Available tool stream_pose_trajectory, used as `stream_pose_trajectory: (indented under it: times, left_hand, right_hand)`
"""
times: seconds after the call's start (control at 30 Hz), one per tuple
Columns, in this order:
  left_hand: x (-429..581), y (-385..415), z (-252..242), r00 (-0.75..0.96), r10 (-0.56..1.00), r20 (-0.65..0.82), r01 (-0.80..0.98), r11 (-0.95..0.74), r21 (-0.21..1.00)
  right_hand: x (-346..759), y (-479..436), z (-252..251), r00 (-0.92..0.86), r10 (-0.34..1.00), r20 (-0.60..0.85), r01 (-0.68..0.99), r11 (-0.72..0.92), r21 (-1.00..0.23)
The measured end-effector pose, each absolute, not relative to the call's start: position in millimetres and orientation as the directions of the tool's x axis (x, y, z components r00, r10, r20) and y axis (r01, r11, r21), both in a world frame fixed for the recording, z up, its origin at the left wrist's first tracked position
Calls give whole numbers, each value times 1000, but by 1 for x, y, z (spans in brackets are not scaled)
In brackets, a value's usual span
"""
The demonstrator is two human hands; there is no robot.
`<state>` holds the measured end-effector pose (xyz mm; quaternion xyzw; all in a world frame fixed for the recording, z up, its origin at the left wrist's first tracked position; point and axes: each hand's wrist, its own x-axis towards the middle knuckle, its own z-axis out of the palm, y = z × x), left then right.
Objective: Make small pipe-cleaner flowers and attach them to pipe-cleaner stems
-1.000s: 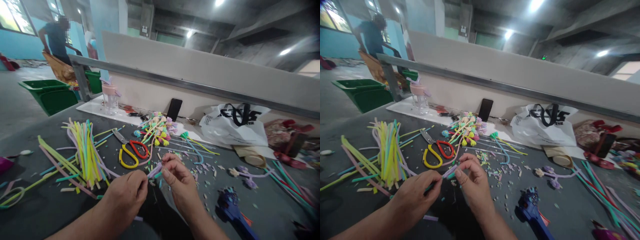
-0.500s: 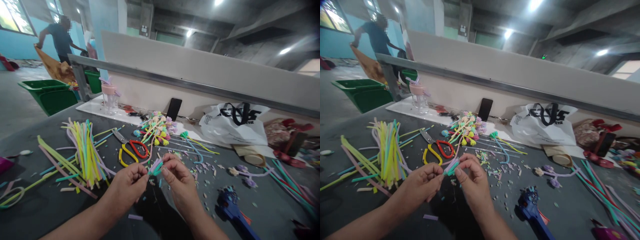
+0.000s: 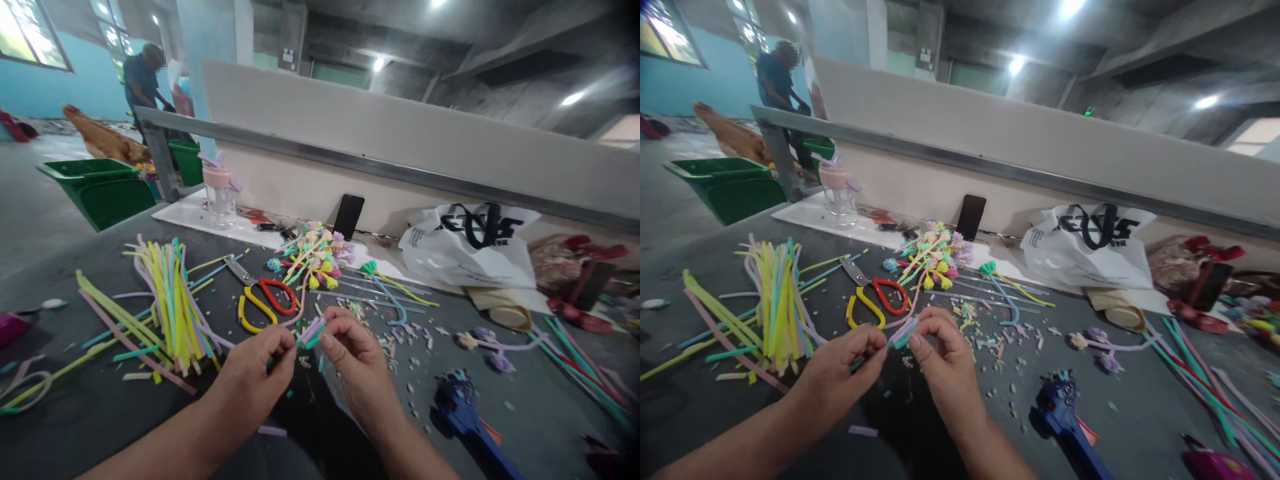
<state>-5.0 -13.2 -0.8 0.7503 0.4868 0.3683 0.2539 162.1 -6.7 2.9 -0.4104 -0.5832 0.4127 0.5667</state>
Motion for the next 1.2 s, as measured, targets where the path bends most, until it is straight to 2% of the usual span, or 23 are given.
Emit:
stream_pose_trajectory:
  times: [0.3, 0.43, 0.57, 0.73, 1.0, 1.2]
  left_hand:
    - [-1, -8, -6, 232, 954, 189, 470, -280, 837]
    - [-2, -9, -5, 234, 963, 135, 480, -235, 845]
    - [-6, -10, -3, 234, 951, 204, 522, -299, 798]
    - [-8, -11, -4, 272, 923, 274, 556, -383, 738]
    - [-6, -11, -2, 268, 931, 250, 565, -362, 741]
    - [-6, -11, -4, 271, 917, 291, 551, -396, 735]
  right_hand:
    - [160, -6, 5, -23, 938, 346, 168, 344, -924]
    - [160, -6, 4, -30, 937, 347, 143, 348, -927]
    - [161, -6, 2, 23, 938, 346, 75, 344, -936]
    - [160, -5, 0, 14, 936, 352, 103, 349, -931]
    - [158, -4, -4, 29, 940, 339, 155, 331, -931]
    - [157, -3, -8, 28, 951, 308, 159, 300, -941]
